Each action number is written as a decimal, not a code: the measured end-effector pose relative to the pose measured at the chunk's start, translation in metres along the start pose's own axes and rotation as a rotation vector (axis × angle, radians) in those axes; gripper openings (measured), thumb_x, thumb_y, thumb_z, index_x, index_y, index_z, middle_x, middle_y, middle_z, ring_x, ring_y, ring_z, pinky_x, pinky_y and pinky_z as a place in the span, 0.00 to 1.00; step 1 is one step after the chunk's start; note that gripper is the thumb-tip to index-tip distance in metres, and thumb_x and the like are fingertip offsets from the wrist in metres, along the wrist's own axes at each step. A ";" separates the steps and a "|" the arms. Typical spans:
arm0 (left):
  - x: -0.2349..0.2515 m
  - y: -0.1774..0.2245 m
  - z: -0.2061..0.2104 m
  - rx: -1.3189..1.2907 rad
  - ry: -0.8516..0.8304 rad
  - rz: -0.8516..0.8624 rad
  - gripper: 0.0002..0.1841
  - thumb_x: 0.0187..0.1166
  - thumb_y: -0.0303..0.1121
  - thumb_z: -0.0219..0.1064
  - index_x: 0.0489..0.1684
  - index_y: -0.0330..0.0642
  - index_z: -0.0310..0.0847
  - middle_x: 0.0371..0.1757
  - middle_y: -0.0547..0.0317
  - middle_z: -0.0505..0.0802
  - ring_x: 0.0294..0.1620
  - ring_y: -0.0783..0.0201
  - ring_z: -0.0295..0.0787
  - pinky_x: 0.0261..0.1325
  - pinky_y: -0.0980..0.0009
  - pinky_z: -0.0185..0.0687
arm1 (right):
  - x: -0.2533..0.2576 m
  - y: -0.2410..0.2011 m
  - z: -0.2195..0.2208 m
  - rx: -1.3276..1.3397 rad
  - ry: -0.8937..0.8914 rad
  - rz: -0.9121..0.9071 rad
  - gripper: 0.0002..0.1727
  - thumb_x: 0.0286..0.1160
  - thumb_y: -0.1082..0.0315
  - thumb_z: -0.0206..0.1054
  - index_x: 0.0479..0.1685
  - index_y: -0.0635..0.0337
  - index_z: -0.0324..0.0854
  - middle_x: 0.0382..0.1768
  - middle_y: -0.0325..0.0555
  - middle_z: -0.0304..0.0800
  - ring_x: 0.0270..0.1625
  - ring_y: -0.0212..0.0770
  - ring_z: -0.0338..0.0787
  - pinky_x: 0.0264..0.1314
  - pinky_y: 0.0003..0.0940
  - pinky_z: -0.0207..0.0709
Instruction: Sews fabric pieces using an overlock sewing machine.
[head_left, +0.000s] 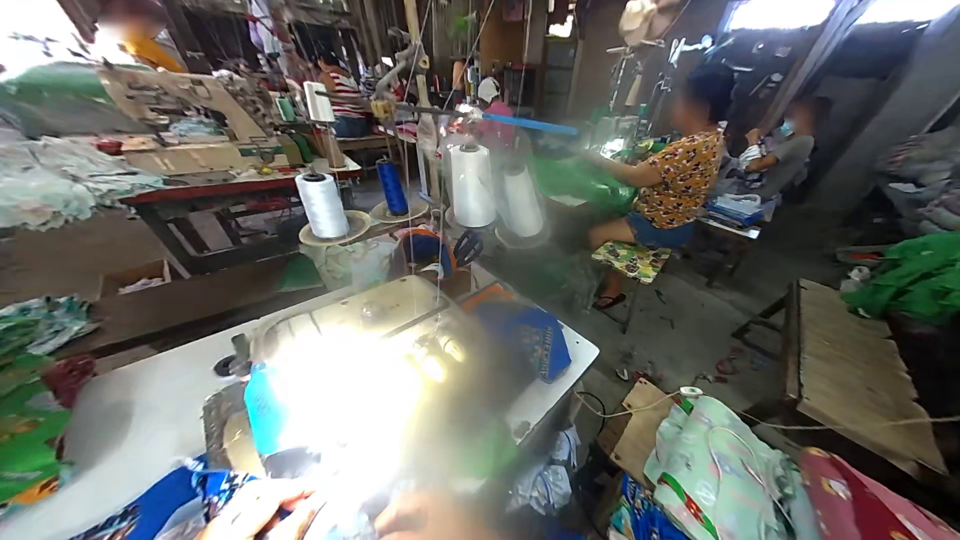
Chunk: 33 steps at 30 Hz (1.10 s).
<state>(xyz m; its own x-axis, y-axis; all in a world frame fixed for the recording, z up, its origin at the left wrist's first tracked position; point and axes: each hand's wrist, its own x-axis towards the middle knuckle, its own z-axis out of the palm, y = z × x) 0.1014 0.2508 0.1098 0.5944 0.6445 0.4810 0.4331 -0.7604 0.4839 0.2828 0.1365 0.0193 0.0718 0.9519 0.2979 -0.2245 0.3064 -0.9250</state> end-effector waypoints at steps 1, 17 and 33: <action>0.001 0.005 -0.001 0.032 0.014 0.019 0.14 0.80 0.38 0.68 0.41 0.34 0.92 0.42 0.41 0.94 0.40 0.46 0.91 0.43 0.48 0.81 | 0.000 -0.001 0.000 -0.011 -0.002 -0.003 0.07 0.73 0.81 0.68 0.46 0.76 0.85 0.38 0.47 0.92 0.38 0.28 0.90 0.48 0.26 0.85; -0.005 0.017 -0.005 0.105 0.032 -0.040 0.05 0.74 0.32 0.74 0.39 0.42 0.92 0.43 0.54 0.93 0.43 0.55 0.90 0.44 0.53 0.83 | -0.018 -0.032 0.011 -0.022 0.163 0.124 0.08 0.77 0.78 0.67 0.50 0.71 0.86 0.40 0.43 0.92 0.39 0.31 0.92 0.49 0.26 0.89; 0.001 0.013 -0.003 0.107 0.043 -0.061 0.06 0.76 0.34 0.71 0.39 0.43 0.93 0.40 0.56 0.93 0.43 0.60 0.89 0.46 0.60 0.79 | -0.021 -0.028 0.012 -0.044 0.229 0.135 0.07 0.74 0.78 0.70 0.47 0.67 0.89 0.41 0.43 0.92 0.39 0.33 0.92 0.50 0.27 0.90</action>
<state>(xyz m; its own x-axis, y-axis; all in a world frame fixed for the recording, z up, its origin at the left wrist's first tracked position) 0.1057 0.2420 0.1190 0.5356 0.6913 0.4850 0.5388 -0.7220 0.4341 0.2757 0.1076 0.0419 0.2629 0.9580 0.1148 -0.2048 0.1717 -0.9636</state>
